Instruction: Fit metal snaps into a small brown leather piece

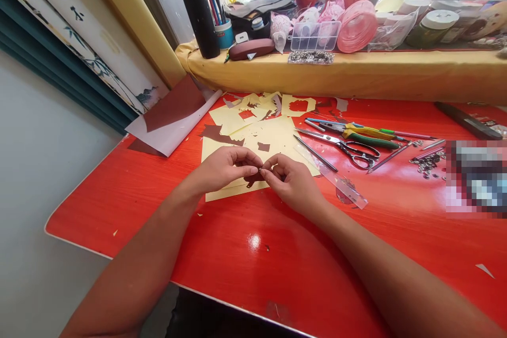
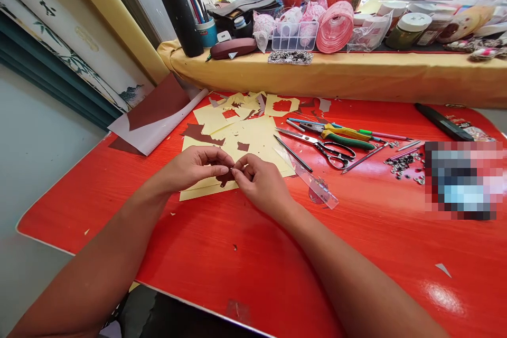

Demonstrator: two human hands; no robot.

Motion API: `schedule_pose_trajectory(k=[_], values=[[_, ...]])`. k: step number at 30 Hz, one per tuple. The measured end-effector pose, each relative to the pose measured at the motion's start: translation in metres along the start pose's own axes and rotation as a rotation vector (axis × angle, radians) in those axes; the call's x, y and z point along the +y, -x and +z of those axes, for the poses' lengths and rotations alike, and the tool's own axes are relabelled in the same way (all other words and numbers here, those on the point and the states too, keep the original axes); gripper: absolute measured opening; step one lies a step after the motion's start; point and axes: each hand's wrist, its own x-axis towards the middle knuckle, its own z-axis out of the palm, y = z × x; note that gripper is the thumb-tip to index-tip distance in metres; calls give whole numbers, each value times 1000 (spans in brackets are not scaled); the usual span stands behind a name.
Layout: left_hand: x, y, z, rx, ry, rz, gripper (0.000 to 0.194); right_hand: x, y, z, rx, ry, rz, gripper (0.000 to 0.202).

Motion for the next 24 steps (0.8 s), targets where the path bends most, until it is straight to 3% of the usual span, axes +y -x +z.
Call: schedule_pose_trajectory(k=[15,19,24], values=[[3,-1,8,92,-110,16,9,4,-1,0,21,-30,-15,13],[6,0,8,91,-134,37,12,4,-1,-1,-7,-64,-18,21],[11,4,13,134,-215,67,9,5,-1,-1,-37,-3,-4,16]])
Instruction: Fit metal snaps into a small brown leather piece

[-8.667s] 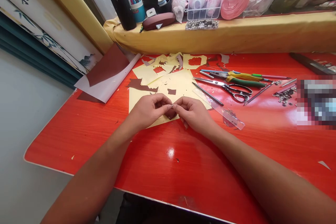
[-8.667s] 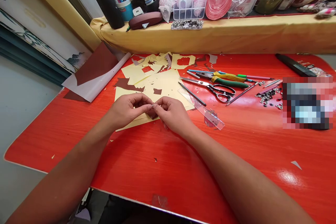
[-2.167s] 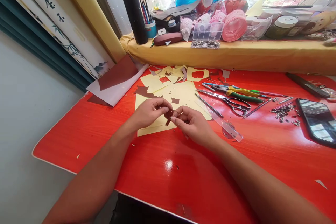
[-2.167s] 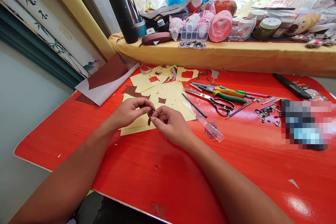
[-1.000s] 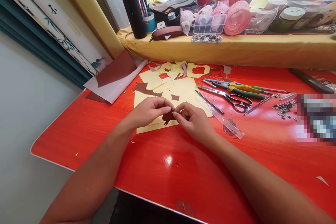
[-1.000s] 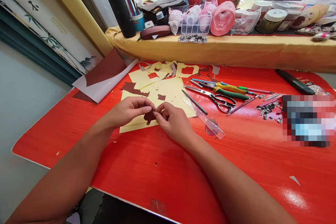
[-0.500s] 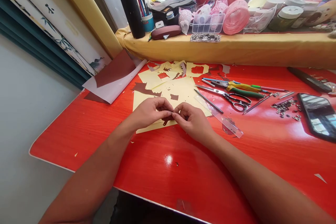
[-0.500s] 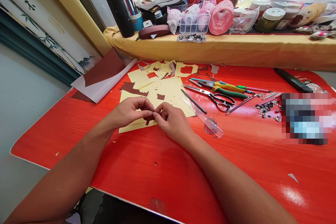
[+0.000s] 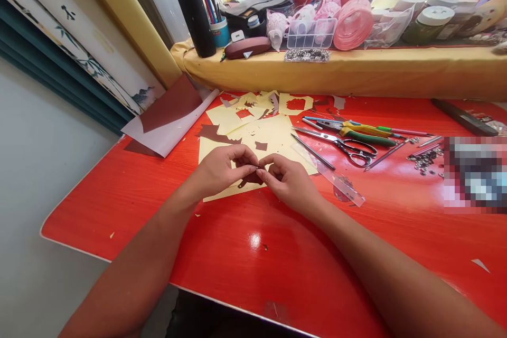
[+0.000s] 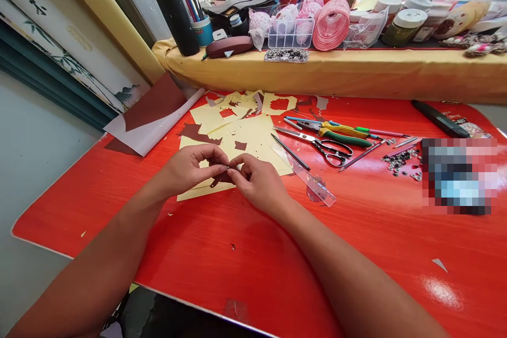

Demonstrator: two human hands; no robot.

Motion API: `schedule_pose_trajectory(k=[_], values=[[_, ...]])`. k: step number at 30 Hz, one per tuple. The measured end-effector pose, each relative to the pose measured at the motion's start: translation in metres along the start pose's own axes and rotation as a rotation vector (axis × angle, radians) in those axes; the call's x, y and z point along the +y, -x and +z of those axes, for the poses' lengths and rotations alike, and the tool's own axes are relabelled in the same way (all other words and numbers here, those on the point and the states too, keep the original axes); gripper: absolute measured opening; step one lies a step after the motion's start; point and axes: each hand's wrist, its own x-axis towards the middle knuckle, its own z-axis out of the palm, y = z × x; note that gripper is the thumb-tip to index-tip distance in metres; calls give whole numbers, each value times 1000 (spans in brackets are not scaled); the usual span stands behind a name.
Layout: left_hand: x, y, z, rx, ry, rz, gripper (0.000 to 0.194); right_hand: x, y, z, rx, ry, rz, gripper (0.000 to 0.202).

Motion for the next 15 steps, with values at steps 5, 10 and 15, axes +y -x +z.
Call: schedule_pose_trajectory(k=[5,10,15], values=[[0,1,3,29,-130,35,5,0,-1,1,30,4,16,12],[-6,-1,-1,-39,-47,-29,13,0,0,2,44,-3,7,11],[-12,-3,-5,-32,-84,-77,16,-2,0,1,42,-3,2,11]])
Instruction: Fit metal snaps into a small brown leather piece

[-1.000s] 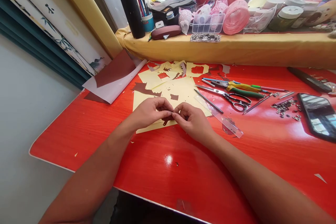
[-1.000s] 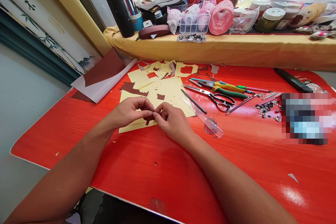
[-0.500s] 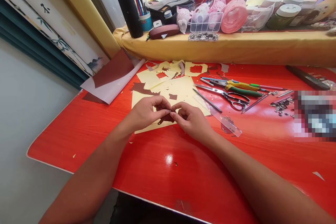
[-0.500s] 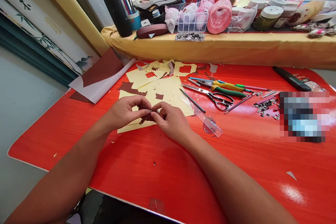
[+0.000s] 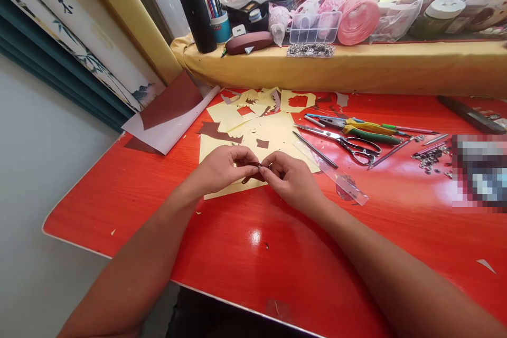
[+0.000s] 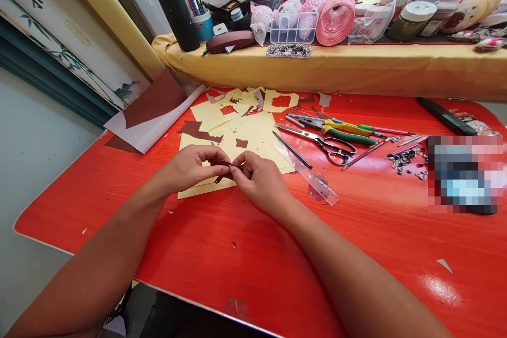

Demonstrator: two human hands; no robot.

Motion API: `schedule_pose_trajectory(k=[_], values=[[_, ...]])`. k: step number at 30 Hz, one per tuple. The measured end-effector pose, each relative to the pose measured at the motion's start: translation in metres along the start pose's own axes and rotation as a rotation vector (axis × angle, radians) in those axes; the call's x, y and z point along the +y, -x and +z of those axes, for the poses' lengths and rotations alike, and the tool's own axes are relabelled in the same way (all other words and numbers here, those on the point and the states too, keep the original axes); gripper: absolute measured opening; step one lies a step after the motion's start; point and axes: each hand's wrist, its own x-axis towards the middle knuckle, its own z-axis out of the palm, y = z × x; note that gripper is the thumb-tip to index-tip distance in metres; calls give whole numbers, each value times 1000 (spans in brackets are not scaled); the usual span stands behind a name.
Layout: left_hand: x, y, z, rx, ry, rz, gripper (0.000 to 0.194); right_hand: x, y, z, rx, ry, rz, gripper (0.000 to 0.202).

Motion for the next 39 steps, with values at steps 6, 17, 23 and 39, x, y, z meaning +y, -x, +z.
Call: schedule_pose_trajectory(k=[6,17,23,39], values=[[-3,-2,-3,-16,132,-3,20,-3,1,-1,0,-21,-12,9],[-6,-5,3,-53,346,-88,21,-4,-1,-4,-59,-124,50,12],[-6,-6,5,-32,382,-110,21,-8,-1,-8,-90,-255,82,11],[-6,-9,12,28,369,-142,16,-8,-1,-7,-99,-296,116,19]])
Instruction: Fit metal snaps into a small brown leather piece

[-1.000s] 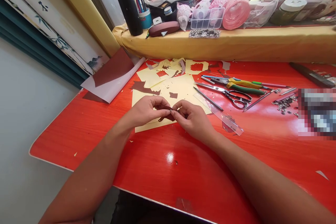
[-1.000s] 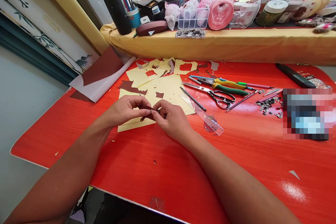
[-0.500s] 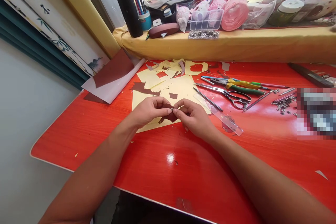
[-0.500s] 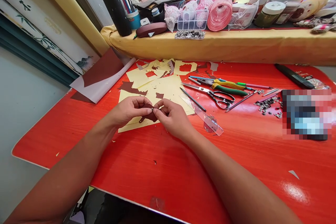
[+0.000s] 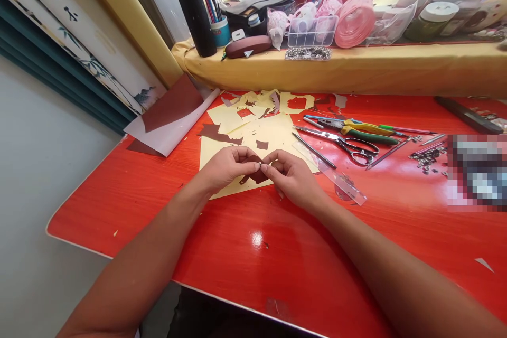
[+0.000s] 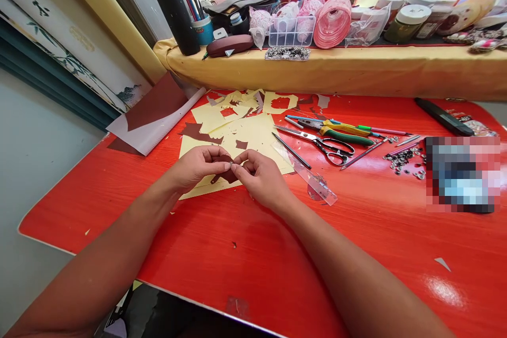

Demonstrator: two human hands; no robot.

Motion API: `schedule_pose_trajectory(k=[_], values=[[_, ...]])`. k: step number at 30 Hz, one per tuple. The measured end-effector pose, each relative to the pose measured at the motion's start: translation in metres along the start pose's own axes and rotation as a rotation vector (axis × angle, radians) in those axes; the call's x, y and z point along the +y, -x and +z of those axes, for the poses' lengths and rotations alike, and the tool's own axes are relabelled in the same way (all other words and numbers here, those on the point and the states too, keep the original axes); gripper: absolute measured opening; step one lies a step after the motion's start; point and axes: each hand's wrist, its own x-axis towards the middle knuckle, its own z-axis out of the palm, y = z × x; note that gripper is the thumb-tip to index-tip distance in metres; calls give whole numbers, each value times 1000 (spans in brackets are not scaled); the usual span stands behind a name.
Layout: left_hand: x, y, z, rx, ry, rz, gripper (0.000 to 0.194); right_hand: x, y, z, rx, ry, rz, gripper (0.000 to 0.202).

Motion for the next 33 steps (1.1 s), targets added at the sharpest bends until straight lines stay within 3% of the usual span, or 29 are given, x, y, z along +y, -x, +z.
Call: schedule_pose_trajectory(k=[8,14,16,21,24,28,33], values=[[-2,-1,4,-14,106,37,23,-4,0,-3,30,-18,-1,23],[0,2,6,-4,4,47,22,-2,-1,-2,41,-19,-24,24],[1,4,11,84,-123,146,19,0,-1,-2,49,-23,-25,24],[-2,5,17,338,-683,657,9,3,-1,-2,96,11,-65,19],[-6,6,13,368,-880,806,6,4,0,0,143,46,-125,15],[-6,10,8,370,-1095,886,8,2,2,2,185,106,-217,9],[-2,11,10,425,-1164,1145,12,0,3,3,212,115,-288,7]])
